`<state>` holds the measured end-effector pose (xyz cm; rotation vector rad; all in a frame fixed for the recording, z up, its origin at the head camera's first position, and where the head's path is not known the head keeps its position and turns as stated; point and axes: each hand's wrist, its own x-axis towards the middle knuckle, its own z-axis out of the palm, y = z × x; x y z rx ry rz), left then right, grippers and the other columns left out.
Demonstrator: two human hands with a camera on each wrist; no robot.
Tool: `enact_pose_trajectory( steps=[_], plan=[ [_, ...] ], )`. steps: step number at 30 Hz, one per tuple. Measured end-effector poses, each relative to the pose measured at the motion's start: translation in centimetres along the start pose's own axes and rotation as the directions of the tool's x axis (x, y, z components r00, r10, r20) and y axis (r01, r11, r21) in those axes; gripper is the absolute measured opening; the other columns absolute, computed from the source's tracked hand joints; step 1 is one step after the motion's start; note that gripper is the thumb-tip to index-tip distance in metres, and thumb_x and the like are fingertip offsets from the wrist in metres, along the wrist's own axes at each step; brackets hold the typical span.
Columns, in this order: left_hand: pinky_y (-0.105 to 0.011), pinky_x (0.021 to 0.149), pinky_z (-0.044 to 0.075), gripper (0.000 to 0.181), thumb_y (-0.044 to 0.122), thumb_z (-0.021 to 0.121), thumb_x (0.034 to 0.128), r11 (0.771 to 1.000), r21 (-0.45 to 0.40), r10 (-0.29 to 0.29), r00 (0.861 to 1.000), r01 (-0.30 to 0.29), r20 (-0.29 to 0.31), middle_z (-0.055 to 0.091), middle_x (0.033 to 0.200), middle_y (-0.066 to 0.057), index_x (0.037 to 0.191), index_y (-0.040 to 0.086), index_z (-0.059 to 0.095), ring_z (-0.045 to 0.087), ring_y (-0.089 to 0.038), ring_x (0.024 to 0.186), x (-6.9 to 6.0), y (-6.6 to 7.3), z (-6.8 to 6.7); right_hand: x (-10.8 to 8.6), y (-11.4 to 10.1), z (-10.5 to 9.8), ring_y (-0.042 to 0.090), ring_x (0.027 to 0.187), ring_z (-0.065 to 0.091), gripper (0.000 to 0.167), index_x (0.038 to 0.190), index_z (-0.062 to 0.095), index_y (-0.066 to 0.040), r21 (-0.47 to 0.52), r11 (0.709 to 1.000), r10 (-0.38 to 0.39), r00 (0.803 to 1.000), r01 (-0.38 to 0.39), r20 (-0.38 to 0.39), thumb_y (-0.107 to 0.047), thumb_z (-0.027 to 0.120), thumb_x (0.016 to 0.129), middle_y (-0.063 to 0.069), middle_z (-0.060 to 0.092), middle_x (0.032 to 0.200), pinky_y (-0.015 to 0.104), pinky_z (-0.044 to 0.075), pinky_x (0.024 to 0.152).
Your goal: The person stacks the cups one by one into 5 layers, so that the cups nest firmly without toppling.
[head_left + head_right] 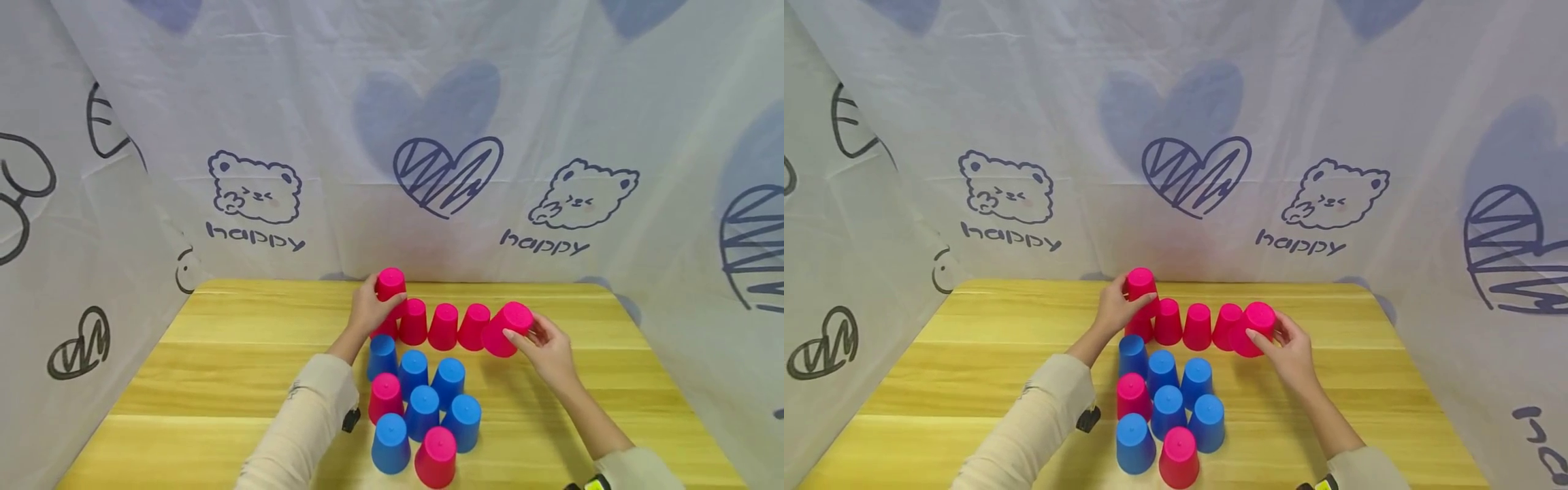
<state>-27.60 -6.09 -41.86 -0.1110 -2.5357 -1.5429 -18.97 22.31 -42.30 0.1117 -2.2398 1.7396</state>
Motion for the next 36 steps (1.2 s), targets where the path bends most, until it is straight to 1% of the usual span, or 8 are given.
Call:
enact_pose_trajectory(
  steps=[8, 12, 15, 19, 22, 29, 31, 36],
  plan=[
    [-0.041, 0.087, 0.053, 0.055, 0.022, 0.070, 0.0823, 1.000, -0.008, -0.026, 0.998, 0.027, 0.060, 0.059, 0.119, -0.015, 0.127, 0.003, 0.045, 0.058, -0.030, 0.110, 0.1, 0.6, 0.4, 1.0, 0.6, 0.7, -0.009, 0.088, 0.054, 0.047, 0.125, 0.051, 0.006, -0.009, 0.998, 0.059, 0.998, -0.059, -0.019, -0.008, 0.068, 0.083, -0.029, 0.055, 0.092, 0.005, 0.047, 0.077],
    [-0.041, 0.088, 0.053, 0.054, 0.021, 0.069, 0.0833, 1.000, -0.008, -0.025, 0.998, 0.025, 0.058, 0.059, 0.119, -0.016, 0.127, 0.002, 0.045, 0.058, -0.030, 0.110, 0.3, 0.6, 0.5, 1.3, 0.8, 0.8, -0.009, 0.088, 0.054, 0.048, 0.125, 0.051, 0.005, -0.022, 0.995, 0.092, 0.995, -0.092, -0.033, -0.010, 0.068, 0.083, -0.025, 0.054, 0.093, 0.005, 0.047, 0.077],
    [-0.042, 0.089, 0.053, 0.053, 0.020, 0.069, 0.0837, 0.999, -0.006, -0.033, 0.998, 0.033, 0.049, 0.058, 0.119, -0.017, 0.127, 0.002, 0.044, 0.058, -0.031, 0.110, 0.4, 0.6, 0.6, 1.6, 0.8, 0.9, -0.009, 0.088, 0.053, 0.048, 0.126, 0.052, 0.003, -0.042, 0.992, 0.119, 0.992, -0.121, -0.040, -0.013, 0.068, 0.084, -0.015, 0.057, 0.099, 0.004, 0.047, 0.077],
    [-0.043, 0.089, 0.052, 0.054, 0.019, 0.068, 0.0837, 0.999, -0.007, -0.045, 0.998, 0.046, 0.042, 0.058, 0.120, -0.018, 0.128, 0.002, 0.042, 0.057, -0.032, 0.111, 0.4, 0.5, 0.8, 1.9, 0.6, 1.1, -0.008, 0.089, 0.052, 0.048, 0.128, 0.050, 0.001, -0.071, 0.985, 0.154, 0.987, -0.157, -0.037, -0.015, 0.067, 0.085, 0.009, 0.057, 0.114, 0.003, 0.046, 0.078],
    [-0.043, 0.090, 0.052, 0.055, 0.018, 0.068, 0.0839, 0.999, -0.002, -0.052, 0.998, 0.052, 0.040, 0.057, 0.120, -0.018, 0.129, 0.002, 0.042, 0.056, -0.032, 0.112, 0.5, 0.5, 0.9, 2.2, 0.4, 1.2, 0.000, 0.095, 0.051, 0.050, 0.130, 0.049, 0.000, -0.088, 0.979, 0.182, 0.983, -0.184, -0.032, -0.017, 0.065, 0.086, 0.019, 0.054, 0.122, 0.002, 0.044, 0.078],
    [-0.042, 0.090, 0.052, 0.055, 0.019, 0.067, 0.0848, 0.998, 0.017, -0.056, 0.997, 0.055, 0.046, 0.057, 0.121, -0.018, 0.130, 0.001, 0.041, 0.056, -0.032, 0.112, 0.7, 0.7, 1.0, 3.0, 0.5, 1.3, 0.025, 0.114, 0.050, 0.054, 0.133, 0.046, -0.002, -0.123, 0.970, 0.206, 0.978, -0.209, -0.030, -0.022, 0.065, 0.087, 0.018, 0.053, 0.128, 0.001, 0.042, 0.079],
    [-0.042, 0.091, 0.051, 0.055, 0.019, 0.067, 0.0850, 0.998, 0.018, -0.062, 0.997, 0.061, 0.055, 0.057, 0.121, -0.018, 0.130, 0.001, 0.041, 0.056, -0.032, 0.112, 0.7, 0.8, 1.0, 3.3, 0.5, 1.3, 0.026, 0.115, 0.050, 0.054, 0.133, 0.046, -0.002, -0.137, 0.967, 0.210, 0.977, -0.212, -0.033, -0.023, 0.065, 0.087, 0.018, 0.053, 0.128, 0.005, 0.044, 0.084],
    [-0.042, 0.091, 0.051, 0.054, 0.018, 0.066, 0.0854, 0.997, 0.039, -0.071, 0.995, 0.069, 0.064, 0.057, 0.121, -0.018, 0.129, 0.000, 0.041, 0.056, -0.032, 0.113, 0.8, 1.0, 0.9, 4.1, 0.5, 1.3, 0.027, 0.116, 0.051, 0.052, 0.132, 0.047, -0.002, -0.161, 0.962, 0.215, 0.976, -0.219, -0.039, -0.022, 0.064, 0.087, 0.019, 0.053, 0.128, 0.029, 0.046, 0.099]
  ],
)
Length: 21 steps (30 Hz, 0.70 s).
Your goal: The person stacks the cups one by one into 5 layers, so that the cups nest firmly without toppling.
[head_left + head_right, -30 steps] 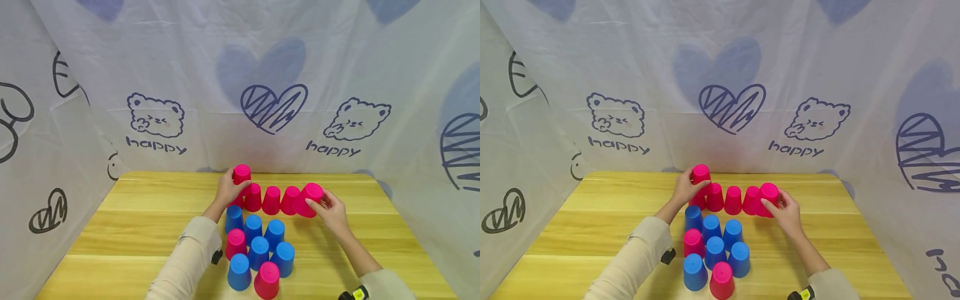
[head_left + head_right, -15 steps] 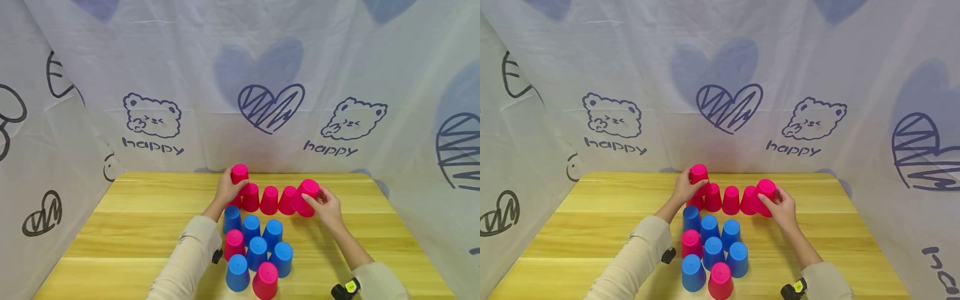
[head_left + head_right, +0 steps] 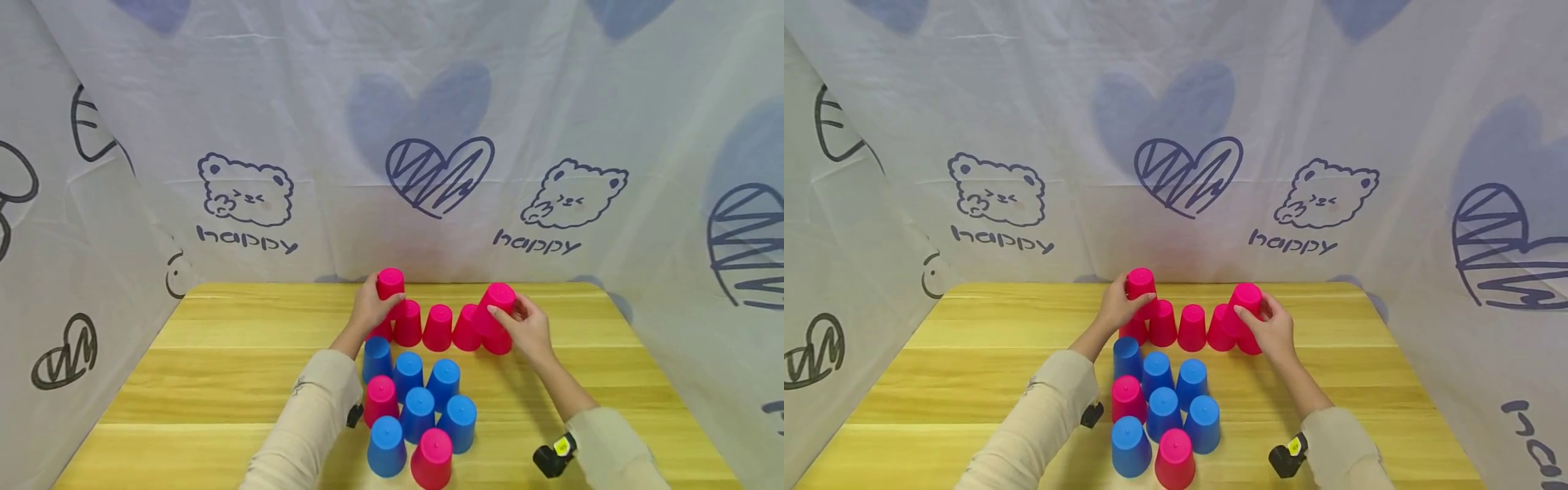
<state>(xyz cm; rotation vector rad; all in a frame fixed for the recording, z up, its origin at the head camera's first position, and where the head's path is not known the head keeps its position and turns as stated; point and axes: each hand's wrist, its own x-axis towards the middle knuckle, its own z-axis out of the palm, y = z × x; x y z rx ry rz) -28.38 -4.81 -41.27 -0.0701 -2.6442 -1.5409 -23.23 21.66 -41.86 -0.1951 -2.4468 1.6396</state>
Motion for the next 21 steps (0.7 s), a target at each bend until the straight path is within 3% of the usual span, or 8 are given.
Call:
enact_pose_trajectory(
  steps=[2, 6, 9, 14, 18, 21],
  plan=[
    [-0.042, 0.091, 0.051, 0.054, 0.018, 0.066, 0.0854, 1.000, 0.008, 0.000, 1.000, 0.000, -0.001, 0.057, 0.121, -0.018, 0.129, 0.000, 0.041, 0.056, -0.032, 0.112, 0.0, 0.0, 0.0, 0.3, 0.0, 0.1, 0.028, 0.116, 0.051, 0.053, 0.133, 0.046, -0.001, 0.008, 1.000, 0.002, 1.000, -0.002, -0.004, -0.022, 0.064, 0.087, 0.019, 0.053, 0.128, 0.030, 0.045, 0.099],
    [-0.042, 0.092, 0.051, 0.054, 0.018, 0.067, 0.0853, 1.000, 0.010, 0.007, 1.000, -0.007, 0.002, 0.057, 0.121, -0.018, 0.130, 0.000, 0.041, 0.055, -0.032, 0.113, -0.2, -0.1, -0.1, 1.0, 0.2, 0.2, 0.026, 0.113, 0.052, 0.053, 0.133, 0.046, 0.000, 0.029, 1.000, 0.007, 1.000, -0.007, -0.024, -0.021, 0.064, 0.087, 0.020, 0.053, 0.126, 0.008, 0.045, 0.086],
    [-0.043, 0.092, 0.051, 0.055, 0.016, 0.067, 0.0847, 1.000, 0.008, 0.021, 1.000, -0.021, 0.006, 0.056, 0.122, -0.018, 0.131, 0.001, 0.041, 0.055, -0.033, 0.114, -0.3, -0.2, -0.3, 1.4, 0.3, 0.4, 0.018, 0.104, 0.053, 0.051, 0.130, 0.048, 0.002, 0.052, 0.999, 0.007, 0.999, -0.004, -0.053, -0.019, 0.065, 0.086, 0.022, 0.055, 0.123, 0.000, 0.041, 0.075],
    [-0.044, 0.092, 0.050, 0.058, 0.014, 0.068, 0.0833, 0.999, 0.025, 0.039, 0.999, -0.039, 0.010, 0.056, 0.123, -0.019, 0.132, 0.000, 0.040, 0.054, -0.034, 0.115, -0.4, -0.4, -0.4, 2.0, 0.6, 0.6, 0.007, 0.092, 0.051, 0.049, 0.127, 0.050, 0.004, 0.052, 0.999, 0.009, 0.997, -0.005, -0.074, -0.017, 0.066, 0.085, 0.024, 0.056, 0.119, -0.001, 0.040, 0.072],
    [-0.044, 0.092, 0.050, 0.060, 0.014, 0.069, 0.0825, 0.997, 0.054, 0.058, 0.998, -0.060, 0.024, 0.056, 0.122, -0.019, 0.132, 0.000, 0.039, 0.054, -0.035, 0.114, -0.3, -0.6, -0.3, 2.4, 0.7, 0.4, 0.018, 0.102, 0.053, 0.053, 0.131, 0.048, 0.003, 0.025, 0.999, 0.025, 0.997, -0.023, -0.068, -0.018, 0.066, 0.086, 0.023, 0.055, 0.122, 0.001, 0.040, 0.074],
    [-0.044, 0.092, 0.050, 0.060, 0.012, 0.069, 0.0825, 0.996, 0.055, 0.070, 0.997, -0.071, 0.025, 0.056, 0.122, -0.020, 0.133, -0.001, 0.038, 0.054, -0.035, 0.114, -0.3, -0.7, -0.4, 2.7, 0.7, 0.3, 0.027, 0.111, 0.053, 0.055, 0.133, 0.045, 0.002, 0.013, 1.000, 0.029, 0.998, -0.028, -0.055, -0.019, 0.065, 0.086, 0.023, 0.054, 0.125, 0.013, 0.046, 0.087]
  ],
)
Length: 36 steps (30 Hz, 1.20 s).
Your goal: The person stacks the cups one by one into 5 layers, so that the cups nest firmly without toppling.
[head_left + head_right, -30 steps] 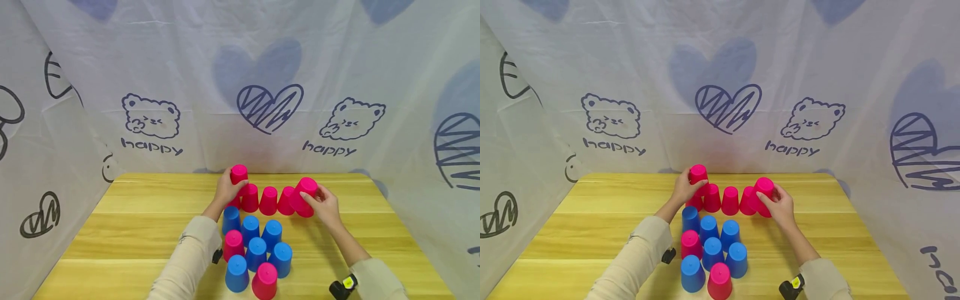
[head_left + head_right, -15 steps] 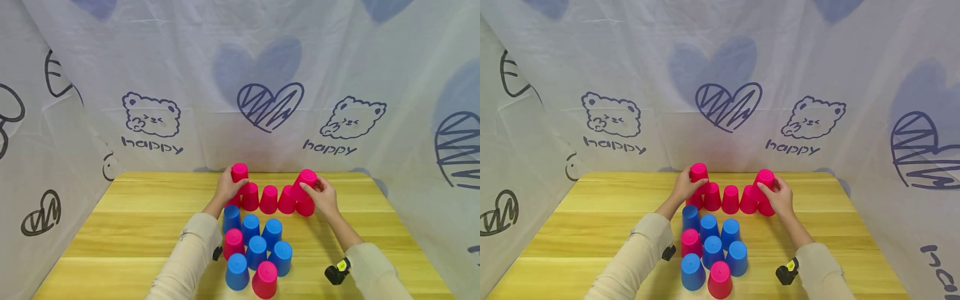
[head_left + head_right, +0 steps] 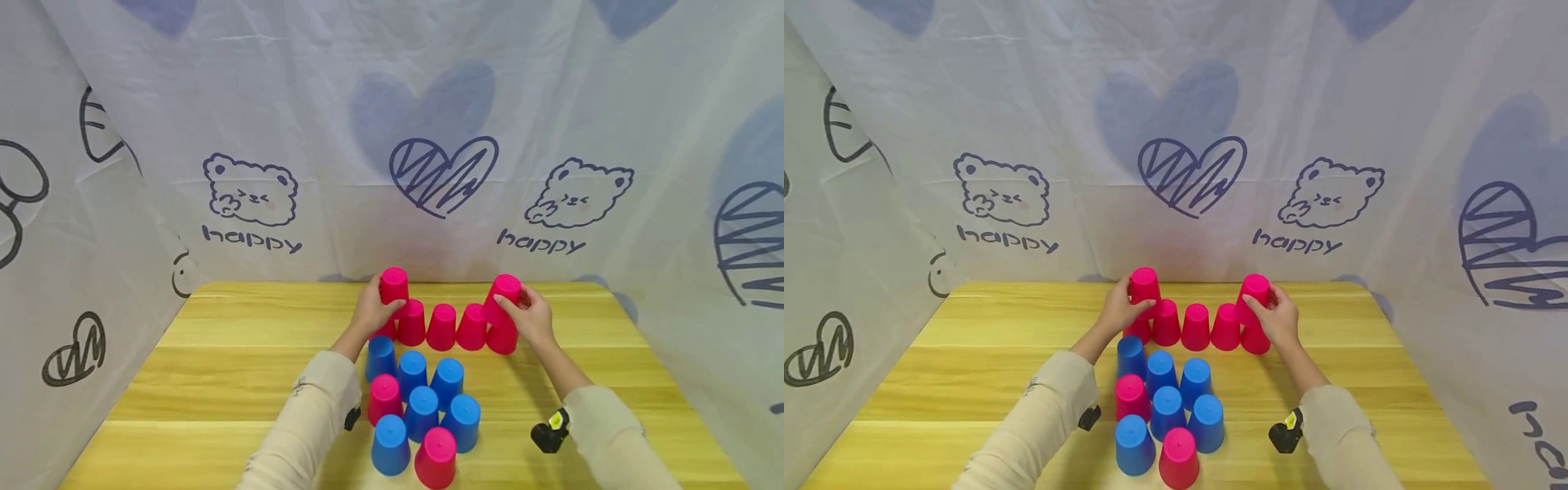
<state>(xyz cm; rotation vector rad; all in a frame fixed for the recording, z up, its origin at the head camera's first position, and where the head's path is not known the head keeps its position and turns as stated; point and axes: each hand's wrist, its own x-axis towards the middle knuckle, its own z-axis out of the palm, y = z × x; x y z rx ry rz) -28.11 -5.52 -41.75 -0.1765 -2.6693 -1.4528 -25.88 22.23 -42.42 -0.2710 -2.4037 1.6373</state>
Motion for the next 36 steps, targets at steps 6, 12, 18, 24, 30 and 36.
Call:
enact_pose_trajectory(
  steps=[6, 12, 18, 24, 30, 36],
  plan=[
    [-0.044, 0.092, 0.050, 0.060, 0.011, 0.068, 0.0829, 1.000, -0.008, 0.004, 1.000, -0.004, 0.001, 0.055, 0.124, -0.020, 0.133, -0.001, 0.037, 0.054, -0.035, 0.114, 0.0, -0.3, 0.1, 0.2, 0.1, 0.2, 0.031, 0.117, 0.050, 0.057, 0.135, 0.041, 0.004, 0.042, 0.999, -0.005, 1.000, 0.005, 0.006, -0.016, 0.064, 0.087, 0.025, 0.051, 0.128, 0.040, 0.041, 0.103],
    [-0.043, 0.092, 0.051, 0.064, 0.011, 0.068, 0.0830, 0.998, -0.053, 0.015, 1.000, -0.014, 0.010, 0.053, 0.127, -0.019, 0.137, 0.002, 0.034, 0.053, -0.034, 0.117, -0.3, -0.6, 0.1, 0.1, 0.4, 0.2, 0.034, 0.119, 0.048, 0.057, 0.136, 0.038, 0.005, 0.060, 0.998, -0.009, 1.000, 0.009, 0.012, -0.011, 0.063, 0.087, 0.026, 0.048, 0.131, 0.041, 0.040, 0.105],
    [-0.045, 0.093, 0.049, 0.066, 0.014, 0.068, 0.0835, 0.995, -0.092, 0.030, 0.999, -0.031, -0.009, 0.047, 0.133, -0.020, 0.138, 0.001, 0.033, 0.046, -0.036, 0.123, -0.7, -1.1, 0.0, 0.1, 0.6, 0.2, 0.034, 0.119, 0.048, 0.057, 0.136, 0.038, 0.005, 0.059, 0.998, -0.005, 1.000, 0.004, 0.015, -0.012, 0.063, 0.087, 0.025, 0.048, 0.131, 0.041, 0.040, 0.105],
    [-0.050, 0.096, 0.046, 0.069, 0.018, 0.070, 0.0821, 0.997, -0.048, 0.049, 0.996, -0.053, -0.079, 0.042, 0.137, -0.023, 0.137, -0.002, 0.034, 0.042, -0.041, 0.126, -1.7, -2.2, -0.2, 0.2, 0.4, 0.5, 0.035, 0.120, 0.046, 0.057, 0.137, 0.036, 0.005, 0.077, 0.997, -0.017, 1.000, 0.016, 0.023, -0.010, 0.062, 0.088, 0.027, 0.047, 0.132, 0.042, 0.038, 0.106],
    [-0.050, 0.098, 0.044, 0.071, 0.020, 0.071, 0.0815, 0.997, -0.026, 0.071, 0.992, -0.074, -0.109, 0.041, 0.138, -0.023, 0.138, -0.002, 0.034, 0.042, -0.040, 0.126, -2.7, -3.5, -0.5, 0.1, 0.4, 0.4, 0.035, 0.122, 0.045, 0.059, 0.138, 0.035, 0.004, 0.075, 0.997, -0.004, 1.000, 0.002, 0.030, -0.012, 0.062, 0.088, 0.026, 0.045, 0.134, 0.041, 0.037, 0.107],
    [-0.051, 0.097, 0.045, 0.065, 0.020, 0.070, 0.0821, 0.997, -0.030, 0.062, 0.994, -0.065, -0.094, 0.045, 0.135, -0.023, 0.135, -0.002, 0.039, 0.044, -0.042, 0.123, -3.6, -4.1, -1.0, 0.0, 0.4, 0.0, 0.034, 0.127, 0.042, 0.065, 0.141, 0.030, 0.003, 0.091, 0.996, -0.010, 1.000, 0.008, 0.027, -0.013, 0.063, 0.087, 0.025, 0.043, 0.137, 0.040, 0.034, 0.110]
  ],
)
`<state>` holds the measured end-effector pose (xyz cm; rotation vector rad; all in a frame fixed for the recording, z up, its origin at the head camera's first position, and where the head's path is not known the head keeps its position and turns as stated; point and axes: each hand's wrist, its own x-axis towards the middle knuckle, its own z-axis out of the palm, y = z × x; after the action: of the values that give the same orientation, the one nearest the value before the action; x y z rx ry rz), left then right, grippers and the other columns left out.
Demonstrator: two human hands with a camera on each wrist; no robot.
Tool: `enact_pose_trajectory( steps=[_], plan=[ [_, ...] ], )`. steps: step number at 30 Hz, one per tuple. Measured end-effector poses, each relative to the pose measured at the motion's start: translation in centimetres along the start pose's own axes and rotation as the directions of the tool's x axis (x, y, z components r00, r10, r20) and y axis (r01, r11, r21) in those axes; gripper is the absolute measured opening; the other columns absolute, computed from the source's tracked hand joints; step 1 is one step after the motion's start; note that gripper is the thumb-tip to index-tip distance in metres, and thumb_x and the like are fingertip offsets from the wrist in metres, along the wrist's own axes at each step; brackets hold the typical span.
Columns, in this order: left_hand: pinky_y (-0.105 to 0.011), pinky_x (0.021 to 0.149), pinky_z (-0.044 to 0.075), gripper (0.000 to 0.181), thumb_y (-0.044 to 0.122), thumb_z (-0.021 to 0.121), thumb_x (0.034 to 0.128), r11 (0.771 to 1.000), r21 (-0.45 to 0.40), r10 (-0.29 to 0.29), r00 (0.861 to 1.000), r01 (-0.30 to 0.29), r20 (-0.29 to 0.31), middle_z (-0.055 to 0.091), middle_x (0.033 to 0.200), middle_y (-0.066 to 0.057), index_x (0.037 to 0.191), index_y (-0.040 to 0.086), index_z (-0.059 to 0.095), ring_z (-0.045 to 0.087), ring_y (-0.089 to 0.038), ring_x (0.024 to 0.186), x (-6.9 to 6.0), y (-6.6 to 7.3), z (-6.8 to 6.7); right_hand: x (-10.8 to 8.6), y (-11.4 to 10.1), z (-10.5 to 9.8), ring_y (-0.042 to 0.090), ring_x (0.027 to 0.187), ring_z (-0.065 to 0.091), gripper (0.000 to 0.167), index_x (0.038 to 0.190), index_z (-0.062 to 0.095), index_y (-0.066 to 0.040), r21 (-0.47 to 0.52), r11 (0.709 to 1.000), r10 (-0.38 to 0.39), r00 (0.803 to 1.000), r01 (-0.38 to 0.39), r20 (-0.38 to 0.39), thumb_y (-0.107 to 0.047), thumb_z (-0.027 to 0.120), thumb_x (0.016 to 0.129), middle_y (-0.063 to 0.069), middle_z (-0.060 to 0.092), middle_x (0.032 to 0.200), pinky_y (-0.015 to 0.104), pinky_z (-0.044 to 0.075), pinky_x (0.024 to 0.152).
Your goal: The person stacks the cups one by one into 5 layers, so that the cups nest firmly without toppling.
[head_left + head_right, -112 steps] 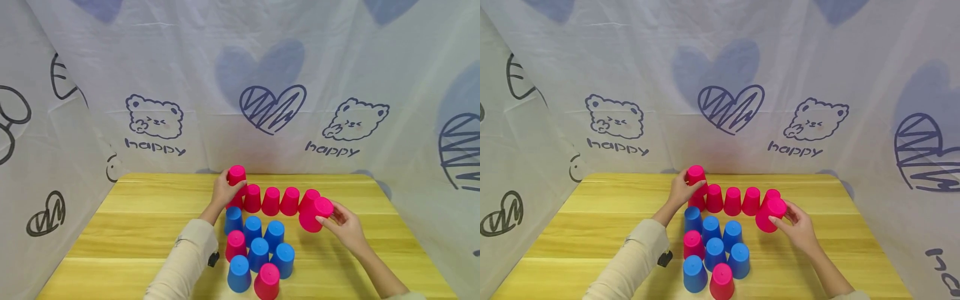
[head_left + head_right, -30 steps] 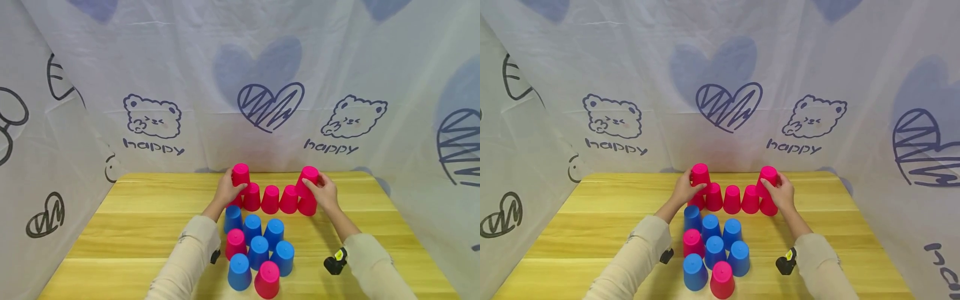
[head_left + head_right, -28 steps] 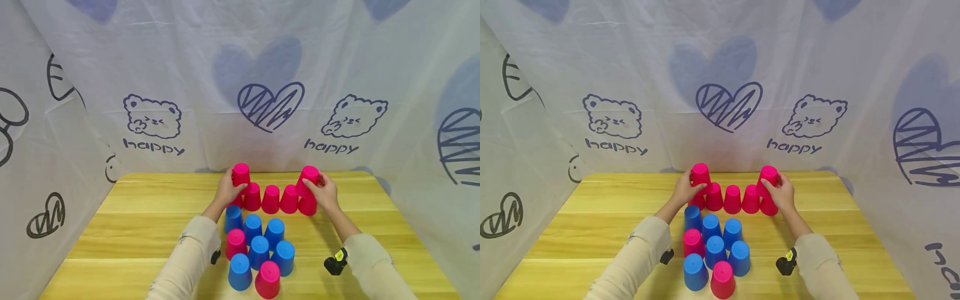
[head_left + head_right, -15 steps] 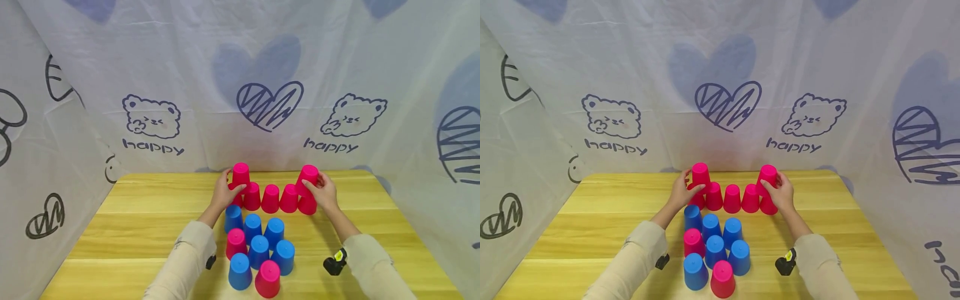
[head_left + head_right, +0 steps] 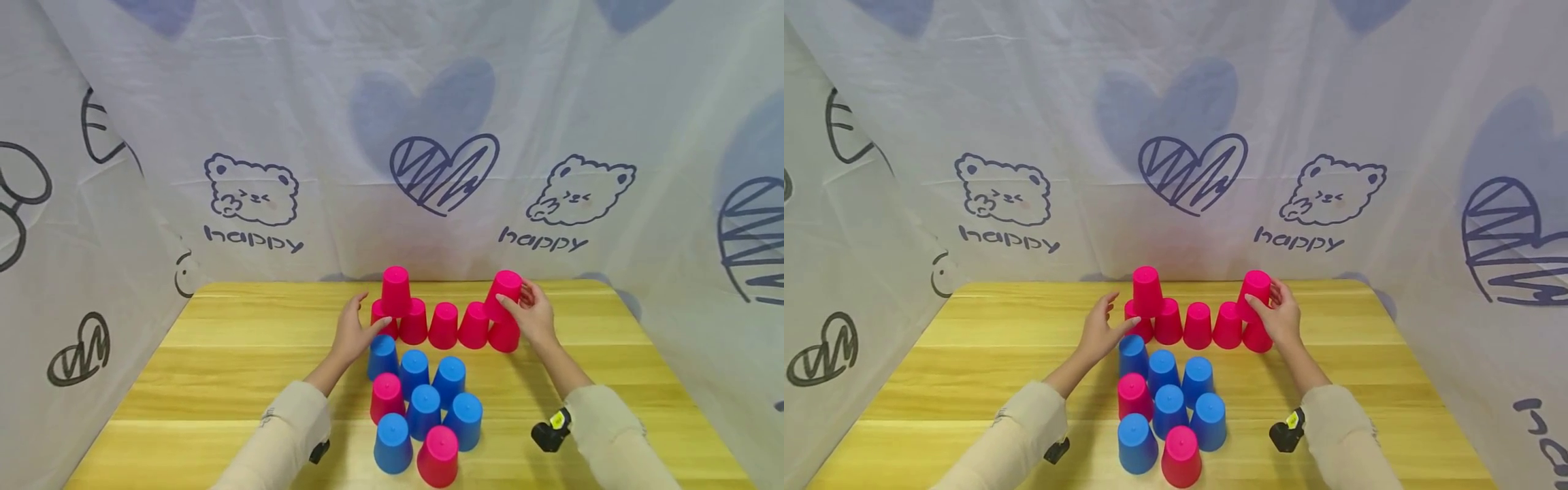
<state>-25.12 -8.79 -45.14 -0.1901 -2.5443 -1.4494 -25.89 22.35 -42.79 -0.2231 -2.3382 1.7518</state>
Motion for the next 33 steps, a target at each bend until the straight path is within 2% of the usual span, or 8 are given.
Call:
enact_pose_trajectory(
  steps=[7, 13, 17, 22, 26, 29, 30, 33],
  plan=[
    [-0.052, 0.097, 0.044, 0.061, 0.019, 0.069, 0.0829, 1.000, -0.011, -0.006, 1.000, 0.006, -0.011, 0.047, 0.134, -0.023, 0.133, -0.003, 0.042, 0.046, -0.040, 0.120, -0.7, -0.9, -0.7, -0.7, 0.0, -0.5, 0.033, 0.130, 0.039, 0.070, 0.142, 0.028, 0.000, -0.005, 1.000, -0.022, 1.000, 0.022, -0.013, -0.017, 0.066, 0.086, 0.023, 0.041, 0.140, 0.041, 0.029, 0.112],
    [-0.053, 0.097, 0.043, 0.057, 0.020, 0.069, 0.0827, 0.999, -0.043, 0.015, 1.000, -0.016, -0.020, 0.051, 0.129, -0.023, 0.128, -0.005, 0.046, 0.049, -0.040, 0.117, -1.6, -1.5, -1.2, -1.6, 0.0, -1.1, 0.031, 0.128, 0.041, 0.068, 0.141, 0.032, -0.001, 0.009, 0.999, -0.045, 0.996, 0.045, -0.072, -0.013, 0.067, 0.084, 0.020, 0.043, 0.139, 0.040, 0.030, 0.112],
    [-0.053, 0.097, 0.043, 0.056, 0.023, 0.070, 0.0819, 0.998, -0.058, 0.000, 1.000, -0.002, -0.031, 0.053, 0.129, -0.021, 0.127, -0.001, 0.048, 0.049, -0.039, 0.118, -2.5, -1.9, -1.7, -2.4, 0.0, -1.1, 0.029, 0.127, 0.042, 0.067, 0.141, 0.032, -0.001, 0.021, 0.998, -0.059, 0.994, 0.061, -0.090, -0.012, 0.067, 0.085, 0.019, 0.044, 0.138, 0.039, 0.031, 0.111],
    [-0.053, 0.098, 0.042, 0.057, 0.027, 0.071, 0.0811, 0.996, -0.082, -0.025, 1.000, 0.024, -0.009, 0.054, 0.128, -0.017, 0.127, 0.001, 0.050, 0.049, -0.036, 0.118, -3.4, -2.2, -2.3, -3.8, -0.2, -1.0, 0.027, 0.128, 0.043, 0.067, 0.142, 0.032, -0.004, -0.001, 0.998, -0.063, 0.995, 0.064, -0.081, -0.015, 0.066, 0.085, 0.016, 0.045, 0.139, 0.038, 0.033, 0.110],
    [-0.053, 0.097, 0.043, 0.055, 0.025, 0.070, 0.0815, 0.995, -0.095, -0.014, 1.000, 0.015, 0.016, 0.056, 0.126, -0.017, 0.126, -0.001, 0.051, 0.050, -0.037, 0.117, -4.0, -2.5, -2.7, -4.6, 0.0, -1.1, 0.027, 0.128, 0.043, 0.068, 0.141, 0.033, -0.004, -0.013, 0.997, -0.082, 0.995, 0.081, -0.064, -0.020, 0.067, 0.085, 0.015, 0.045, 0.139, 0.037, 0.033, 0.109],
    [-0.052, 0.097, 0.043, 0.055, 0.024, 0.070, 0.0818, 0.995, -0.097, -0.008, 0.999, 0.011, 0.039, 0.056, 0.126, -0.017, 0.126, -0.001, 0.051, 0.051, -0.038, 0.117, -4.5, -2.9, -2.8, -5.1, 0.3, -1.1, 0.031, 0.126, 0.043, 0.069, 0.140, 0.034, -0.001, -0.010, 0.993, -0.120, 0.991, 0.120, -0.051, -0.026, 0.067, 0.085, 0.018, 0.046, 0.137, 0.039, 0.033, 0.108],
    [-0.052, 0.098, 0.043, 0.054, 0.024, 0.070, 0.0816, 0.995, -0.098, -0.010, 0.999, 0.015, 0.046, 0.057, 0.126, -0.017, 0.126, -0.001, 0.051, 0.051, -0.038, 0.116, -4.7, -3.0, -2.8, -5.1, 0.9, -1.1, 0.029, 0.125, 0.045, 0.068, 0.138, 0.036, -0.001, 0.024, 0.987, -0.155, 0.987, 0.156, -0.053, -0.025, 0.069, 0.084, 0.018, 0.047, 0.135, 0.035, 0.036, 0.107],
    [-0.051, 0.097, 0.044, 0.053, 0.024, 0.070, 0.0817, 0.996, -0.091, -0.010, 0.998, 0.016, 0.065, 0.058, 0.125, -0.016, 0.125, 0.000, 0.052, 0.053, -0.036, 0.116, -5.3, -3.1, -2.9, -5.9, 1.1, -1.1, 0.031, 0.123, 0.046, 0.068, 0.137, 0.038, 0.001, 0.022, 0.982, -0.189, 0.981, 0.190, -0.039, -0.026, 0.069, 0.083, 0.020, 0.048, 0.133, 0.029, 0.038, 0.105]
  ],
)
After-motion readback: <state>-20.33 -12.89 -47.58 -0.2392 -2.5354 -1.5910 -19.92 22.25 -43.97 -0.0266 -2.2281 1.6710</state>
